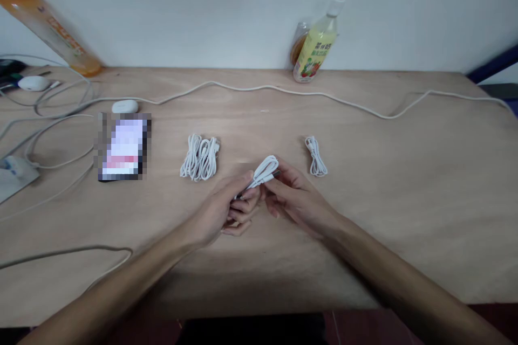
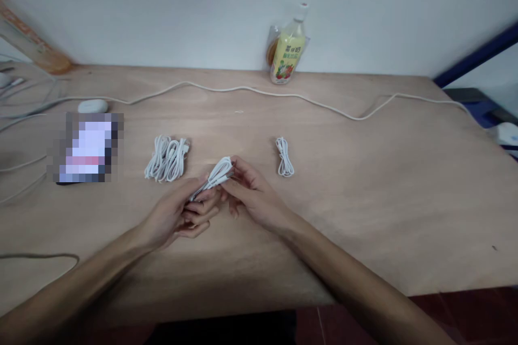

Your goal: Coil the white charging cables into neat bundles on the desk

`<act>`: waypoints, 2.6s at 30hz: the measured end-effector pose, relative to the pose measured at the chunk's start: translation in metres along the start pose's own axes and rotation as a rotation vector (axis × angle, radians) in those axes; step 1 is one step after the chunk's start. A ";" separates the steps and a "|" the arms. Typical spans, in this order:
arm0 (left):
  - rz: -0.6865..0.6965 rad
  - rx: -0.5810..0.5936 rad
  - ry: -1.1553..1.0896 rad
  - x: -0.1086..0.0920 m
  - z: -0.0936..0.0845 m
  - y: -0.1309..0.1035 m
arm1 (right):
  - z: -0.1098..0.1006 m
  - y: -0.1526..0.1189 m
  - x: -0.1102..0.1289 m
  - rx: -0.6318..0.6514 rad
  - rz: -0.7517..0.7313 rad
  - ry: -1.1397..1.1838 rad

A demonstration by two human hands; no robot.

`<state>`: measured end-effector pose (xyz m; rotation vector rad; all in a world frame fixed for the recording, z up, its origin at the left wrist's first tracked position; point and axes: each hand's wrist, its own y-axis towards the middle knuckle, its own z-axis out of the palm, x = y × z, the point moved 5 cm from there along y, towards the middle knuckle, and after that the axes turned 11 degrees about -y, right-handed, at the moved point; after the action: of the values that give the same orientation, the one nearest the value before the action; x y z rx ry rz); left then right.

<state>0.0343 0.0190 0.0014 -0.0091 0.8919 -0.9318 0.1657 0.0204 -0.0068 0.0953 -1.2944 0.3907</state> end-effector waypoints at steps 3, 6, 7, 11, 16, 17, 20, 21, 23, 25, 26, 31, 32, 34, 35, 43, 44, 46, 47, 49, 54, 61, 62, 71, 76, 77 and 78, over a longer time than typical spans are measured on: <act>0.010 0.013 0.003 0.000 -0.001 0.001 | 0.001 0.000 0.001 0.025 -0.006 -0.026; -0.004 0.025 -0.007 0.001 -0.001 0.002 | 0.000 0.001 0.001 0.020 -0.005 -0.025; -0.005 0.029 -0.009 0.001 -0.001 0.002 | 0.000 0.001 0.001 0.009 -0.009 -0.019; -0.004 0.041 -0.020 0.000 0.002 0.000 | 0.001 0.002 -0.001 -0.019 -0.015 0.024; 0.027 0.016 -0.055 0.001 0.002 0.000 | 0.001 0.003 -0.002 -0.062 -0.022 0.055; 0.054 0.004 -0.050 0.000 0.001 0.001 | 0.000 0.003 -0.002 -0.072 -0.025 0.056; 0.199 -0.063 0.045 -0.005 -0.003 0.002 | -0.003 0.003 -0.001 -0.114 -0.015 0.035; 0.260 -0.093 0.107 -0.007 -0.003 0.002 | -0.004 0.003 -0.001 -0.132 -0.011 0.023; 0.374 -0.160 0.262 -0.011 -0.003 -0.001 | -0.007 0.004 0.000 -0.168 -0.012 0.003; 0.441 -0.179 0.368 -0.013 0.000 -0.004 | -0.009 0.004 0.000 -0.203 -0.017 -0.013; 0.457 -0.173 0.392 -0.013 0.001 -0.005 | -0.010 0.004 -0.001 -0.219 -0.017 -0.022; 0.485 -0.176 0.528 -0.014 0.000 -0.006 | -0.012 0.004 -0.002 -0.254 -0.028 -0.117; 0.499 -0.197 0.571 -0.015 -0.002 -0.006 | -0.012 0.003 -0.002 -0.257 -0.031 -0.141; 0.540 -0.237 0.634 -0.018 -0.006 -0.007 | -0.012 0.003 -0.001 -0.264 -0.029 -0.181; 0.560 -0.249 0.647 -0.019 -0.007 -0.007 | -0.013 0.002 0.000 -0.267 -0.029 -0.194; 0.609 -0.296 0.594 -0.022 -0.008 -0.010 | -0.014 0.002 0.004 -0.267 -0.090 -0.256; 0.592 -0.292 0.562 -0.023 -0.009 -0.009 | -0.014 0.002 0.004 -0.261 -0.091 -0.253; 0.545 -0.277 0.473 -0.024 -0.010 -0.006 | -0.013 0.002 0.004 -0.236 -0.075 -0.243; 0.521 -0.264 0.429 -0.024 -0.011 -0.005 | -0.013 0.002 0.004 -0.226 -0.065 -0.236; 0.486 -0.230 0.367 -0.026 -0.011 -0.002 | -0.013 0.002 0.003 -0.215 -0.047 -0.229; 0.449 -0.141 0.293 -0.027 -0.009 0.003 | -0.011 0.002 0.004 -0.188 -0.032 -0.201; 0.464 -0.141 0.288 -0.026 -0.009 0.002 | -0.007 0.000 0.008 -0.175 -0.081 -0.288; 0.467 -0.155 0.296 -0.027 -0.009 0.002 | -0.007 0.000 0.009 -0.171 -0.090 -0.304; 0.507 -0.213 0.329 -0.026 -0.014 0.002 | -0.011 -0.001 0.007 -0.182 -0.152 -0.384; 0.548 -0.211 0.366 -0.028 -0.010 0.001 | -0.011 -0.001 0.006 -0.203 -0.148 -0.406; 0.550 -0.212 0.366 -0.027 -0.010 0.001 | -0.012 -0.001 0.006 -0.205 -0.146 -0.418; 0.549 -0.213 0.363 -0.027 -0.010 0.001 | -0.012 -0.002 0.007 -0.210 -0.147 -0.439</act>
<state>0.0207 0.0418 0.0127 0.2184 1.2456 -0.3246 0.1785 0.0238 -0.0032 0.1015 -1.7421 0.1061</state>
